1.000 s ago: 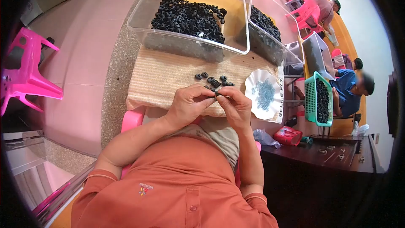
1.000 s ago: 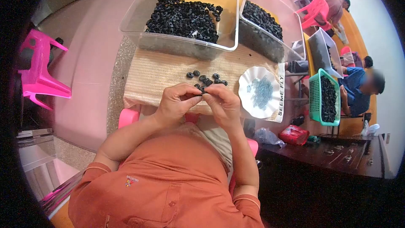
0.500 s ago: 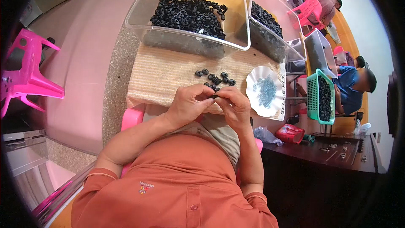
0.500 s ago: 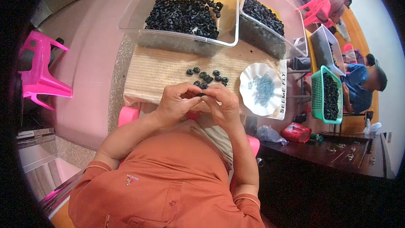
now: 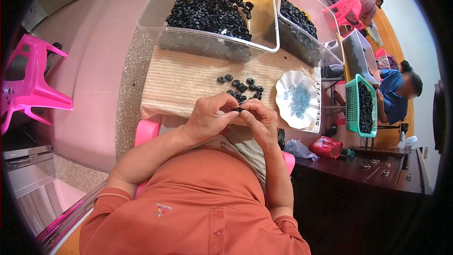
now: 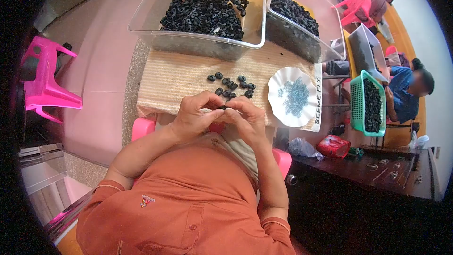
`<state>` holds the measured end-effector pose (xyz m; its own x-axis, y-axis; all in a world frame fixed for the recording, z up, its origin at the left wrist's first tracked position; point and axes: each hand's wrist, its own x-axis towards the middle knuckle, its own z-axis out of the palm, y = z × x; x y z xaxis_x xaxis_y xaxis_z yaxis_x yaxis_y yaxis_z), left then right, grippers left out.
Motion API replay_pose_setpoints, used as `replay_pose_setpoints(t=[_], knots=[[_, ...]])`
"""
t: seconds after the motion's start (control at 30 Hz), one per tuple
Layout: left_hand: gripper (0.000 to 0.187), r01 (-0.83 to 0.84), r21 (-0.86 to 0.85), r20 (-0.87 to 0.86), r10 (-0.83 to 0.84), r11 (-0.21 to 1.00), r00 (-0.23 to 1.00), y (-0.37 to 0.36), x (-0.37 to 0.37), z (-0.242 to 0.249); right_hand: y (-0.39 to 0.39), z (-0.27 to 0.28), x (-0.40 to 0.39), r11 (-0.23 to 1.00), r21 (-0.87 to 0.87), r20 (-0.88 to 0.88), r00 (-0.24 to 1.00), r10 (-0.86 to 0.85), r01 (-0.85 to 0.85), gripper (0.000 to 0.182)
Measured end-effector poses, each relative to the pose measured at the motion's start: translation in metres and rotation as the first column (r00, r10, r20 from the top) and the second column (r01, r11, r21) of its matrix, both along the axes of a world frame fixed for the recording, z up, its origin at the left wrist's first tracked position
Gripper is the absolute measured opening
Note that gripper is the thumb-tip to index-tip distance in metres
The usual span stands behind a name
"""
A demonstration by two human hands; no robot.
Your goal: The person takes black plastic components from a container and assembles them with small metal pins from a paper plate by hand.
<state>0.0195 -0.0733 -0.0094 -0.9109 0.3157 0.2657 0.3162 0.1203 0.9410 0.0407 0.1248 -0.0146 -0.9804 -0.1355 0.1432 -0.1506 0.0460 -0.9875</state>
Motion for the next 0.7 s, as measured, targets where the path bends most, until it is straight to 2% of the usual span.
replay_pose_setpoints(t=[0.07, 0.17, 0.37, 0.6, 0.7], knots=[[0.020, -0.013, -0.007, -0.026, 0.013, 1.000, 1.000, 0.000, -0.001, -0.001, -0.004, 0.001, 0.002, 0.996, -0.089, 0.020, 1.000, -0.004, 0.006, 0.008], [0.018, -0.010, -0.014, -0.078, 0.009, 1.000, 0.997, 0.000, -0.001, -0.003, -0.009, 0.000, 0.007, 0.924, -0.379, 0.254, 0.965, 0.057, 0.045, 0.011], [0.019, -0.033, -0.024, -0.214, 0.027, 0.999, 0.976, 0.000, -0.003, -0.005, -0.005, -0.007, 0.007, 0.881, -0.472, 0.315, 0.937, 0.151, 0.017, 0.013], [0.022, -0.063, -0.076, -0.270, 0.040, 0.995, 0.962, 0.000, -0.005, -0.005, -0.009, -0.014, 0.009, 0.843, -0.535, 0.296, 0.945, 0.136, 0.047, 0.014], [0.021, -0.065, -0.107, -0.393, 0.018, 0.992, 0.919, 0.000, -0.010, -0.003, -0.014, -0.009, 0.009, 0.828, -0.556, 0.279, 0.954, 0.110, 0.068, 0.014]])
